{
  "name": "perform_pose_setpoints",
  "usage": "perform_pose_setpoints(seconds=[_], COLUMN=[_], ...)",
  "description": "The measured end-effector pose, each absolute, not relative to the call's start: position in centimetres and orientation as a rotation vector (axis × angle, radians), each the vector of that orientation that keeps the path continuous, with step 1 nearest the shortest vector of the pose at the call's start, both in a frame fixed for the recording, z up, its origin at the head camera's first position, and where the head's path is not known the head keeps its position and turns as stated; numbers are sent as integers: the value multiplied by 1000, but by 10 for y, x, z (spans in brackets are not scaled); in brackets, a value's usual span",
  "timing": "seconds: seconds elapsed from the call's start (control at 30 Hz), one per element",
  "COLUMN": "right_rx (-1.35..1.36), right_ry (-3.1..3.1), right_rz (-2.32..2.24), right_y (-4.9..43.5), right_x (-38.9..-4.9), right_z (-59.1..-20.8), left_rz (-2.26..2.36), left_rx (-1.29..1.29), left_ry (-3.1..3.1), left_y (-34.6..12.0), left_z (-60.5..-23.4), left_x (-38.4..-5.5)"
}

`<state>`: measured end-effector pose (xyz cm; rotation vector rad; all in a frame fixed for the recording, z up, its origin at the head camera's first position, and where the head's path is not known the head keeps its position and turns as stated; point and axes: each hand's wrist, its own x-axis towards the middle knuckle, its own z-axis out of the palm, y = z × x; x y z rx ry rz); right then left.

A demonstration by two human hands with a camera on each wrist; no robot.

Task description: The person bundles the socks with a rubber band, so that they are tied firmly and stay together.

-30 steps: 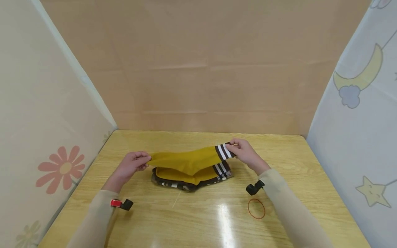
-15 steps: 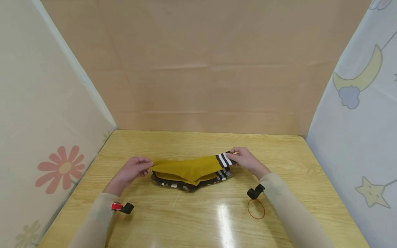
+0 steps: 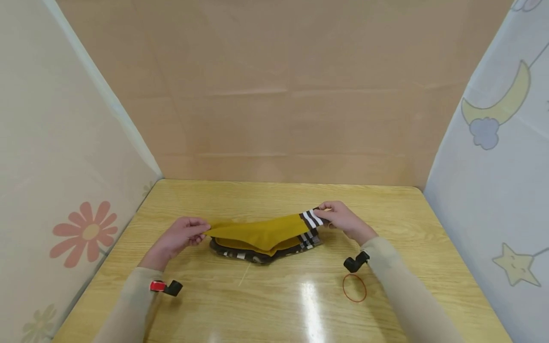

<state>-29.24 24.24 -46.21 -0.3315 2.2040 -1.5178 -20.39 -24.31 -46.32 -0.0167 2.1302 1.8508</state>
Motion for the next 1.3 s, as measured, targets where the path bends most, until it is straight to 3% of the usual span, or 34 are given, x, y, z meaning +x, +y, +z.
perform_pose_setpoints(seconds=[1.3], right_rx=[-533], right_ry=[2519], right_rz=[-1240], right_y=[232], right_x=[-286], right_z=[-485], left_rz=[1689], left_rx=[67], left_ry=[2402], left_y=[-238], left_z=[-488], left_x=[-200])
